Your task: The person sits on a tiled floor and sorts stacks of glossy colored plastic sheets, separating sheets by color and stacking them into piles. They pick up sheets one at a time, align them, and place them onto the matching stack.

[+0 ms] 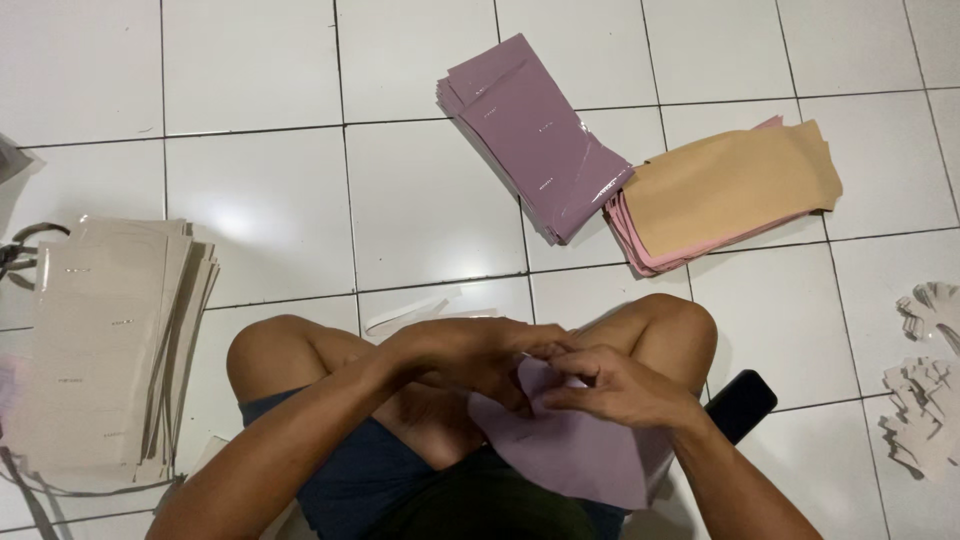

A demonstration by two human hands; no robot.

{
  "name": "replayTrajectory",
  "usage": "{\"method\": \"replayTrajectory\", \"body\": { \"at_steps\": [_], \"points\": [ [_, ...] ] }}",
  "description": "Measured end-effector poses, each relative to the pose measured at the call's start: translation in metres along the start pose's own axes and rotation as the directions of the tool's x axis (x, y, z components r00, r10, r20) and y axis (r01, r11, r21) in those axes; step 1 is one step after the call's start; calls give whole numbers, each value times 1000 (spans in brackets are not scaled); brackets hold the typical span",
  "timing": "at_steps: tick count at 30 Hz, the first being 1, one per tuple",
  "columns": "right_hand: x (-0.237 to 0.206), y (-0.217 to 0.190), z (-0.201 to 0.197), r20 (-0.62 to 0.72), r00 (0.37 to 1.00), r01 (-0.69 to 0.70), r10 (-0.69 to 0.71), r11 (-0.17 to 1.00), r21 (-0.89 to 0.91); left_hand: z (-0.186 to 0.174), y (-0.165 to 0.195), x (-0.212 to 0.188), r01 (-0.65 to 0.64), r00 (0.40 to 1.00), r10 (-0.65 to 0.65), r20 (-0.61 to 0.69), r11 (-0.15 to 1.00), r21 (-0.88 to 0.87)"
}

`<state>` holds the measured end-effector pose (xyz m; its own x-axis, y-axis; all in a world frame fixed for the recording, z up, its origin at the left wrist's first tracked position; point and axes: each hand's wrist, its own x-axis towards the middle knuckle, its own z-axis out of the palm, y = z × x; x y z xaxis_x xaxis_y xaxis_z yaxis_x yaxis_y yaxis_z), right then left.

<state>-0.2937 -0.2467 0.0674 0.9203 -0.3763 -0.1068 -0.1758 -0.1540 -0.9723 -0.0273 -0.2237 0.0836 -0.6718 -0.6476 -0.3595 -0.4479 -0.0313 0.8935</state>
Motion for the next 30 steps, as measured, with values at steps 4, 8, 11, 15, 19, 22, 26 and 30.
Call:
{"method": "replayTrajectory", "body": {
  "at_steps": [4, 8, 11, 15, 19, 22, 26, 30],
  "points": [
    [12, 6, -11, -45, 793, -607, 607, 794, 11, -21, -7, 2, 115, 983, -73, -171, 961, 253],
    [47, 15, -46, -323, 799, -548, 508, 836, -41, -48, -43, -15, 129, 588, 247, -770, 911, 391],
    [87, 30, -83, -509, 810, -429, 292, 886, -176, -42, -76, -38, 148, 313, 293, -903, 925, 351],
    [123, 74, -115, -567, 666, -584, 485, 811, 7, 12, -134, -93, 48, 223, -191, -956, 982, -185],
    [119, 127, -129, -673, 633, -618, 382, 773, -143, 88, -194, -149, -431, -152, -440, -885, 835, -342],
    [110, 165, -136, -750, 576, -614, 324, 777, -136, 146, -221, -190, -502, -404, -662, -632, 737, -452],
    [105, 209, -137, -780, 618, -357, 95, 918, -170, 182, -246, -236, -686, -544, -767, -340, 640, -346],
    [111, 236, -128, -774, 632, -366, 32, 893, -262, 177, -266, -252, -735, -609, -773, -179, 634, -240]
  ]
}}
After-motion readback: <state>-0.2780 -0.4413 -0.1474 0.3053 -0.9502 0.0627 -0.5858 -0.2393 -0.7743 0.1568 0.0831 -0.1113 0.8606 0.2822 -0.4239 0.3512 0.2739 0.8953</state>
